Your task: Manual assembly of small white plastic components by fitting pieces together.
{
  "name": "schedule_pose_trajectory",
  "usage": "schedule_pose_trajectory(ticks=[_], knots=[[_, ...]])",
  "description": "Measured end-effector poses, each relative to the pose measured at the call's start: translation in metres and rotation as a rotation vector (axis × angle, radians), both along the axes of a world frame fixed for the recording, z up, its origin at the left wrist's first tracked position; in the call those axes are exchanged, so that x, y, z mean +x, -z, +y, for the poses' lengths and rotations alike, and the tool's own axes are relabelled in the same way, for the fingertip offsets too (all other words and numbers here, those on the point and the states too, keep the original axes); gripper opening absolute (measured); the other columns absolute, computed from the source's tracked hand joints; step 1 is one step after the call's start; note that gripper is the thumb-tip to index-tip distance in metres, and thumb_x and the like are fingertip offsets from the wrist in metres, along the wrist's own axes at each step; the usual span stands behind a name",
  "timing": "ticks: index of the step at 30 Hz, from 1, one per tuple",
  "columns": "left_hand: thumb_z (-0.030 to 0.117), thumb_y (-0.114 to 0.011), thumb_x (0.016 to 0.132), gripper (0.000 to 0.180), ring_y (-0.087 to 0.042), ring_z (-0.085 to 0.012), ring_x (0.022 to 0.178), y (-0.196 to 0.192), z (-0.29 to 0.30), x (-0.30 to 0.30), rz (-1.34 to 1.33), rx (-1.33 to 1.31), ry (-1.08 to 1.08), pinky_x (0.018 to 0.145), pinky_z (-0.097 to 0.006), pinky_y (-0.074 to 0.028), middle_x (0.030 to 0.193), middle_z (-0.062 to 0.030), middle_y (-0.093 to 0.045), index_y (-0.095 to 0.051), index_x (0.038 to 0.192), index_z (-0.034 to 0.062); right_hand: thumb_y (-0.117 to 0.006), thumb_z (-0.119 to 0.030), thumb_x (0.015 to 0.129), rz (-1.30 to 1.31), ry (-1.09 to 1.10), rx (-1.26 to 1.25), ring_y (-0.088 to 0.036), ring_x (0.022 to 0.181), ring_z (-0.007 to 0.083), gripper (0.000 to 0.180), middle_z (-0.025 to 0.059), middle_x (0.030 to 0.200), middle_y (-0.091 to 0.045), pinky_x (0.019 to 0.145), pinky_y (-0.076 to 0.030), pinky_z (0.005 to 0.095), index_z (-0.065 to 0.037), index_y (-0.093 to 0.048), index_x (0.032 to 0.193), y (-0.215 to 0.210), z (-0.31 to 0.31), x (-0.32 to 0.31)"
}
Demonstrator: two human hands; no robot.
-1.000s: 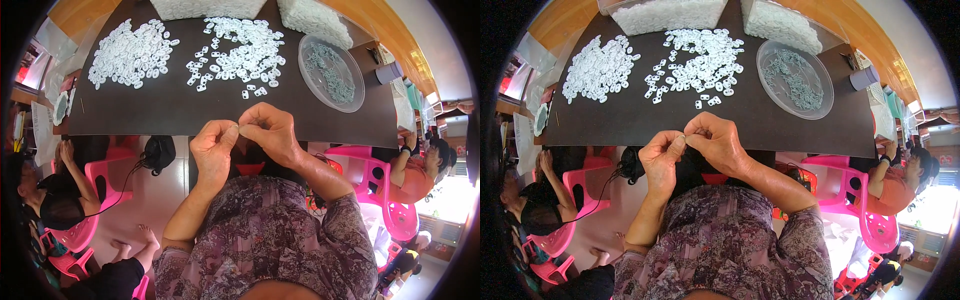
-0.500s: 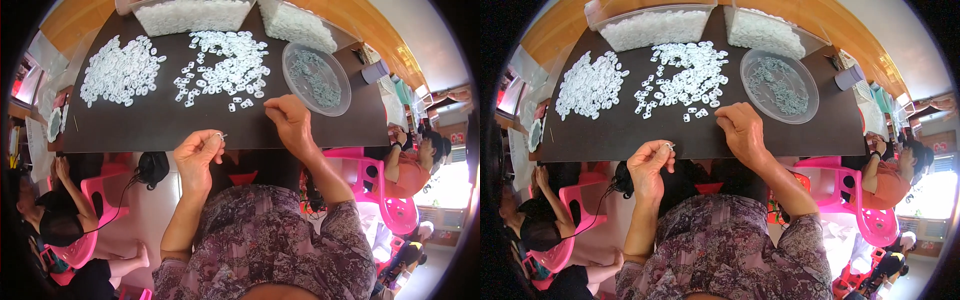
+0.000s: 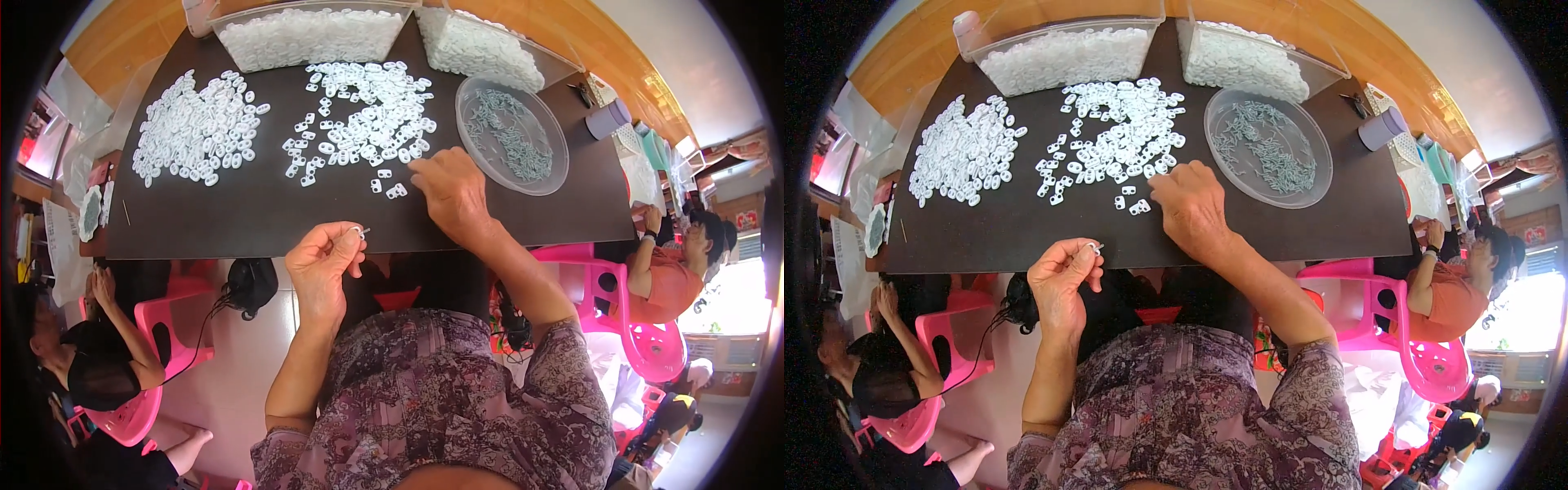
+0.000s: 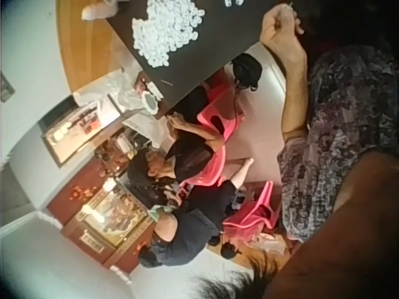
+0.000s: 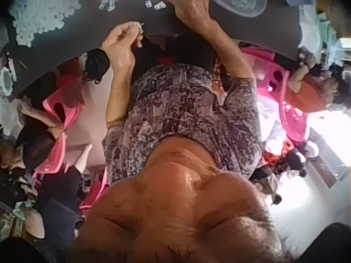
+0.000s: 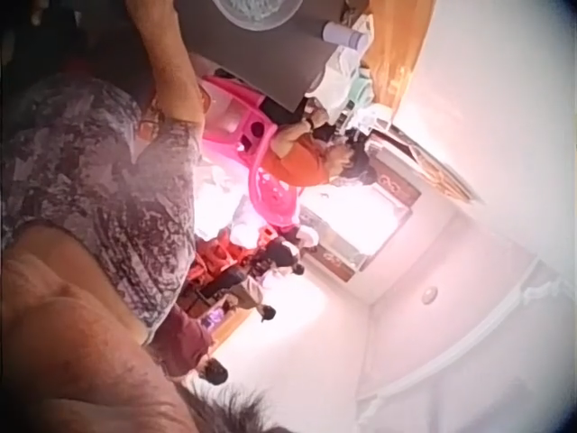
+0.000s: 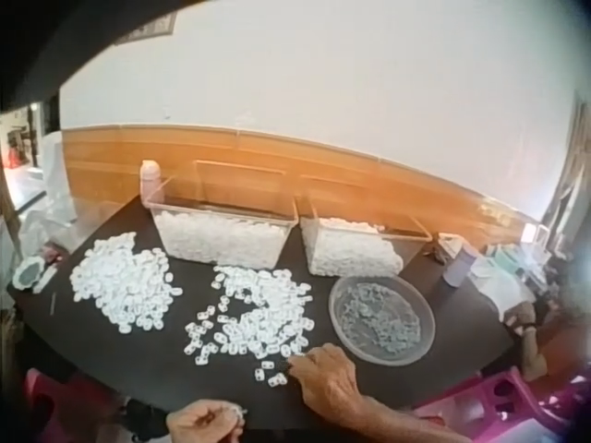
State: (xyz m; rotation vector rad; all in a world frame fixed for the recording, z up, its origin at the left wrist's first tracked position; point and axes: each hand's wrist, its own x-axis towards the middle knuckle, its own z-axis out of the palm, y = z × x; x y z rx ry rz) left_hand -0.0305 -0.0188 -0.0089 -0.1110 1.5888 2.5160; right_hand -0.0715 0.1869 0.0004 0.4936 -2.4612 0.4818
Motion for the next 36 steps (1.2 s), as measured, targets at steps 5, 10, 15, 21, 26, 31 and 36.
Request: schedule_pose_trajectory(ticks=[5,10,15,21,26,31,36], knots=[[0.007,-0.065,0.083,0.013,-0.055,-0.0111,0.057,0.000,0.004,0.001,0.006,0.015,-0.002,0.047,-0.021,-0.042,0.073,-0.0087,-0.062,-0.063,0.087,-0.0056,-0.067,-0.004,0.068,0.033,-0.007,0.022,-0.050,0.068,0.0283,0.015,0.0089,0.069,-0.053,0.060,-0.039,0.0386,-0.006,-0.062,0.081,0.002,0.006,0.001],[0.006,-0.064,0.083,0.013,-0.055,-0.0119,0.057,-0.003,0.008,0.002,0.000,0.027,0.025,0.047,-0.022,-0.042,0.073,-0.0092,-0.062,-0.063,0.087,-0.0062,-0.062,-0.005,0.068,0.009,-0.033,0.041,-0.049,0.066,0.0290,0.014,0.0091,0.068,-0.050,0.059,-0.039,0.0399,-0.006,-0.062,0.082,0.016,-0.032,0.000],[0.006,-0.064,0.083,0.013,-0.055,-0.0126,0.057,0.001,0.004,0.001,0.006,0.034,0.017,0.047,-0.022,-0.042,0.073,-0.0095,-0.062,-0.063,0.087,-0.0061,-0.063,-0.004,0.068,0.049,-0.048,-0.077,-0.051,0.068,0.0283,0.014,0.0083,0.069,-0.052,0.061,-0.041,0.0391,-0.006,-0.063,0.082,0.015,-0.036,-0.001],[0.007,-0.065,0.083,0.013,-0.055,-0.0119,0.056,-0.002,0.004,0.002,-0.009,0.046,0.030,0.047,-0.021,-0.042,0.073,-0.0092,-0.062,-0.063,0.087,-0.0060,-0.067,-0.006,0.070,0.037,0.173,-0.125,-0.053,0.069,0.0284,0.006,0.0089,0.068,-0.055,0.062,-0.041,0.0387,-0.006,-0.063,0.075,0.009,0.015,0.001],[0.006,-0.064,0.083,0.013,-0.055,-0.0116,0.056,0.000,0.004,0.002,-0.008,0.038,0.011,0.047,-0.021,-0.042,0.073,-0.0094,-0.062,-0.063,0.087,-0.0058,-0.069,-0.010,0.069,0.058,0.196,-0.040,-0.051,0.069,0.0271,0.010,0.0080,0.069,-0.054,0.061,-0.040,0.0378,-0.006,-0.063,0.076,0.011,0.005,-0.004],[0.006,-0.064,0.083,0.013,-0.055,-0.0118,0.056,0.000,0.004,0.003,-0.001,0.038,0.008,0.047,-0.021,-0.043,0.073,-0.0093,-0.062,-0.063,0.087,-0.0058,-0.069,-0.012,0.069,0.051,0.228,0.058,-0.049,0.070,0.0258,0.011,0.0059,0.070,-0.052,0.062,-0.038,0.0372,-0.007,-0.061,0.074,0.013,0.002,-0.004],[0.006,-0.064,0.083,0.013,-0.055,-0.0120,0.057,0.001,0.004,0.003,-0.001,0.036,0.001,0.048,-0.022,-0.043,0.073,-0.0094,-0.062,-0.063,0.086,-0.0059,-0.069,-0.010,0.068,-0.043,0.155,-0.030,-0.049,0.070,0.0253,0.011,0.0054,0.070,-0.052,0.062,-0.039,0.0372,-0.007,-0.059,0.072,0.011,0.008,0.007]])
